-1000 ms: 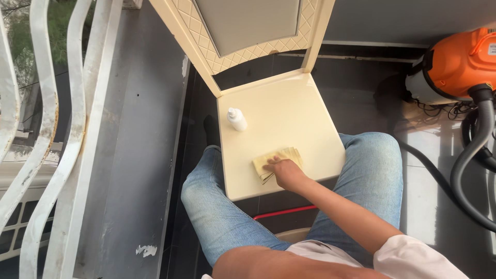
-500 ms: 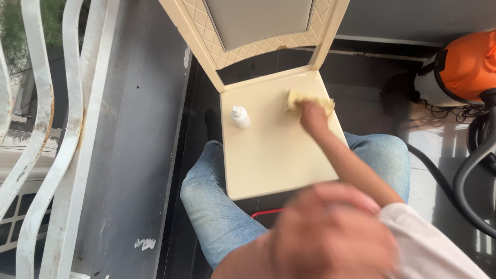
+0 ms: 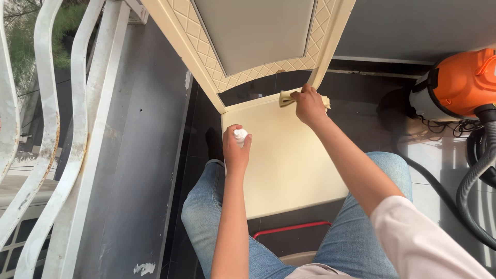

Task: The person wipes the backrest and seat of a beige plastic chair using a yellow cloth and a white spray bottle. They clean the chair's backrest first, then move to the seat, and finally wipe the backrest again.

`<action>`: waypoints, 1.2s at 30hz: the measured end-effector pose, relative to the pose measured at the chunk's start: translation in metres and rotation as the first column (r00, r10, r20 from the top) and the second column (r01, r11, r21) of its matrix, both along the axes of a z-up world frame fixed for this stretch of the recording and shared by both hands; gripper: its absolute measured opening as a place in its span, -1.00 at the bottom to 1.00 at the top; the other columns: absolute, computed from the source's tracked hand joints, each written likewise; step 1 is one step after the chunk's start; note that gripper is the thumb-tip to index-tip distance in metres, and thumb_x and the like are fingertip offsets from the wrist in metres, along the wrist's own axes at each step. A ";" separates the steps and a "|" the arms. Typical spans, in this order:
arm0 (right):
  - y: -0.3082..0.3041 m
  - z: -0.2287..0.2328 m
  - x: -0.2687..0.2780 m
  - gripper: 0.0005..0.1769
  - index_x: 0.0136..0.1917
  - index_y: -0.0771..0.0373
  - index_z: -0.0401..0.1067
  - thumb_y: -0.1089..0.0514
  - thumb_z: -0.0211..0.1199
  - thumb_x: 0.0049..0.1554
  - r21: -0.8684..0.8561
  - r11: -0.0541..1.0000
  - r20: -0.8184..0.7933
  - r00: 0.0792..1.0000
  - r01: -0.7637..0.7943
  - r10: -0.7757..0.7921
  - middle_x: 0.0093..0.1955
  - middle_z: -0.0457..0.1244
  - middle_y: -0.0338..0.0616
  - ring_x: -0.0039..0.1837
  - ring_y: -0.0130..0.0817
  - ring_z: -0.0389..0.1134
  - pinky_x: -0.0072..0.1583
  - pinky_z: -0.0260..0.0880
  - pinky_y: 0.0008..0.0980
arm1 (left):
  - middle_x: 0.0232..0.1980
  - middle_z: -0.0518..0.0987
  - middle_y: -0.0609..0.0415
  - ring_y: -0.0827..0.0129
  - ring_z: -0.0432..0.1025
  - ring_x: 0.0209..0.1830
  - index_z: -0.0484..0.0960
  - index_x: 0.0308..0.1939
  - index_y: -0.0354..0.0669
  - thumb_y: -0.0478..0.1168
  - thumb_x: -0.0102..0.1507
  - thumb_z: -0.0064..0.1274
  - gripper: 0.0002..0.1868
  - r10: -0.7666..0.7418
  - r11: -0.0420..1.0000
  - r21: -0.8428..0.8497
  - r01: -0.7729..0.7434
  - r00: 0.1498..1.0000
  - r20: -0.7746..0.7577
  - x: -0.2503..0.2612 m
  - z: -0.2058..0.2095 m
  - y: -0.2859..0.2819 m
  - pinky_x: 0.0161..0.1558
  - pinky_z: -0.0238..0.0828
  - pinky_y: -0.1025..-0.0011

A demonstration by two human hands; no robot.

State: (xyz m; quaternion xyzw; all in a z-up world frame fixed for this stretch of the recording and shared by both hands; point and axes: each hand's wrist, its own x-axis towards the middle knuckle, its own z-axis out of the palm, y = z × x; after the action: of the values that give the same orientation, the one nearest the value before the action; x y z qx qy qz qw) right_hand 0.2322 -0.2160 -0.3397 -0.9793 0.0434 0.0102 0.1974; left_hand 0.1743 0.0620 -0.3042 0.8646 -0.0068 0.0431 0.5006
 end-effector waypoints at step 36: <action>0.183 -0.038 -0.234 -0.42 0.30 0.20 0.45 0.17 0.27 -0.02 0.372 0.725 -0.207 0.710 -0.579 0.673 0.00 0.32 0.19 0.11 0.13 0.38 0.17 0.37 -0.02 | -0.26 0.64 0.03 0.29 0.56 -0.26 0.58 -0.25 -0.18 -0.12 0.23 0.20 -0.79 0.040 0.991 -0.125 -0.047 0.997 -0.066 -0.032 -0.021 0.051 -0.17 0.46 0.33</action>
State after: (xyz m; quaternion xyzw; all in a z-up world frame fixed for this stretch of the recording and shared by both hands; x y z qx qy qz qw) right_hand -0.0017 -0.0328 -0.3777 -0.8800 -0.2646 0.2461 0.3081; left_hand 0.1425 0.1125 -0.3250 0.8321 0.0306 0.0271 0.5532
